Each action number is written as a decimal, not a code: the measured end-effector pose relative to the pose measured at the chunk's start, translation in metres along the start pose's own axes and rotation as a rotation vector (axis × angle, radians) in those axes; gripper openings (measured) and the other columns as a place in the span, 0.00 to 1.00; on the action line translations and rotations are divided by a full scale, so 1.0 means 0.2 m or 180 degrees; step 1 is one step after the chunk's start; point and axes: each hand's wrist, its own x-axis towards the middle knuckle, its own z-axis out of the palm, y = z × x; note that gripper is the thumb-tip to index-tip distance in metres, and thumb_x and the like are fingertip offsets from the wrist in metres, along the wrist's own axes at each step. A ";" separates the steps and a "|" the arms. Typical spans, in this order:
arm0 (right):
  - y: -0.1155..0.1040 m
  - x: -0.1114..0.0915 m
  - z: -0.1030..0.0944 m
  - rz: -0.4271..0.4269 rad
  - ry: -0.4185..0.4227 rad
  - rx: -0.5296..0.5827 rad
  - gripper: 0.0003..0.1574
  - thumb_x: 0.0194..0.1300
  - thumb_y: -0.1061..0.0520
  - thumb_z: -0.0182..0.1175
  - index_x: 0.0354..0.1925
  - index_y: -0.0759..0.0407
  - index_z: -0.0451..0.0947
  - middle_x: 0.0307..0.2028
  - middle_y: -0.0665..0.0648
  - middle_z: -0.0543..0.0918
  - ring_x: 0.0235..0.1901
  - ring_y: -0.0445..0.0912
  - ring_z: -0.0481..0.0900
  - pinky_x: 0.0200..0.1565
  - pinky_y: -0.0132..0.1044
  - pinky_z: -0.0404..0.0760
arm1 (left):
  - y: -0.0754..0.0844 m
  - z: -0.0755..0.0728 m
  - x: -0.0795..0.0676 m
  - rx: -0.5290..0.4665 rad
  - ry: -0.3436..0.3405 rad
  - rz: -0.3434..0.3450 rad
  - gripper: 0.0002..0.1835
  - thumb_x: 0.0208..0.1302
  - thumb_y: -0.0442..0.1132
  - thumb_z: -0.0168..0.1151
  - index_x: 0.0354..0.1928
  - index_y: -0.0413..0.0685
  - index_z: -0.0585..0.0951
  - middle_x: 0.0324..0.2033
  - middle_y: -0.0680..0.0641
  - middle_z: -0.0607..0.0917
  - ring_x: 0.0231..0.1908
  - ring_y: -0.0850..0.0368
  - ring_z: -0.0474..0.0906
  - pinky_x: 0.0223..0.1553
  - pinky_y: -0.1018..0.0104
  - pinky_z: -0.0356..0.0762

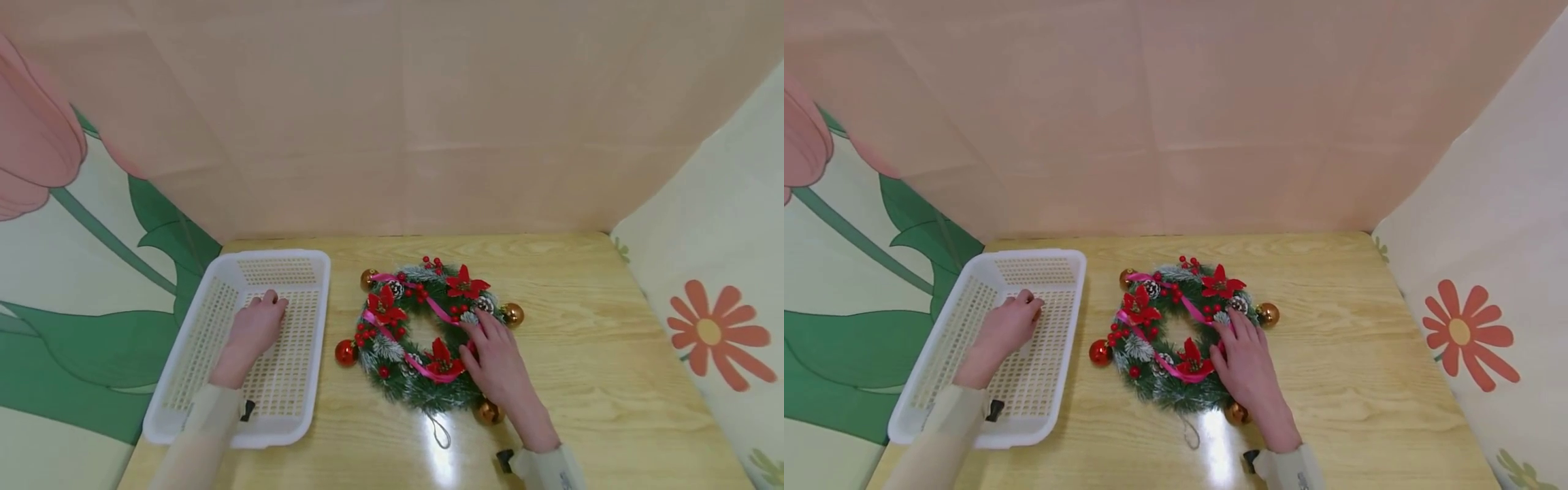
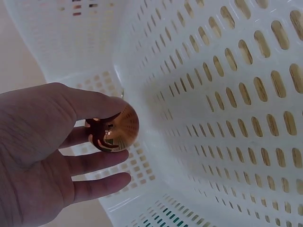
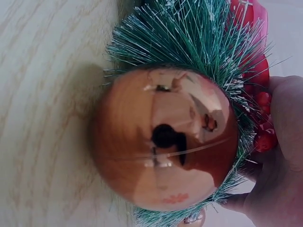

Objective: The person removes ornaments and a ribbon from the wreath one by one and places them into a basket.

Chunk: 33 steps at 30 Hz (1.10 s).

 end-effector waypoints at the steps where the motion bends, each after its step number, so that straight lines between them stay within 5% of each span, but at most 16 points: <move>1: 0.00 0.00 0.00 -0.0002 -0.0004 0.0004 0.25 0.62 0.52 0.61 0.57 0.57 0.73 0.65 0.66 0.62 0.65 0.63 0.57 0.61 0.63 0.57 | 0.00 0.00 0.00 0.0003 -0.0059 -0.0026 0.06 0.64 0.34 0.57 0.41 0.43 0.79 0.38 0.39 0.74 0.30 0.40 0.73 0.17 0.50 0.69; 17: 0.01 0.01 0.00 -0.0055 0.0051 0.0007 0.24 0.62 0.52 0.60 0.56 0.58 0.74 0.64 0.66 0.64 0.64 0.62 0.58 0.60 0.63 0.57 | 0.00 0.05 0.01 0.0010 -0.0399 -0.0109 0.08 0.66 0.34 0.55 0.44 0.44 0.79 0.37 0.40 0.76 0.30 0.42 0.74 0.22 0.49 0.72; 24: 0.01 0.00 0.00 -0.0054 0.0077 0.0021 0.24 0.62 0.52 0.60 0.56 0.59 0.74 0.64 0.66 0.64 0.64 0.62 0.59 0.60 0.63 0.58 | 0.00 0.03 0.01 -0.0085 -0.0279 -0.0070 0.06 0.61 0.34 0.59 0.41 0.45 0.78 0.36 0.40 0.76 0.31 0.40 0.74 0.21 0.47 0.72; 33: 0.02 0.00 0.02 -0.0053 0.0084 0.0025 0.24 0.62 0.52 0.60 0.56 0.59 0.74 0.64 0.66 0.65 0.64 0.62 0.59 0.60 0.61 0.58 | 0.03 -0.05 -0.01 -0.0211 -0.0260 -0.0098 0.28 0.51 0.35 0.68 0.57 0.45 0.75 0.54 0.36 0.74 0.48 0.35 0.73 0.29 0.43 0.76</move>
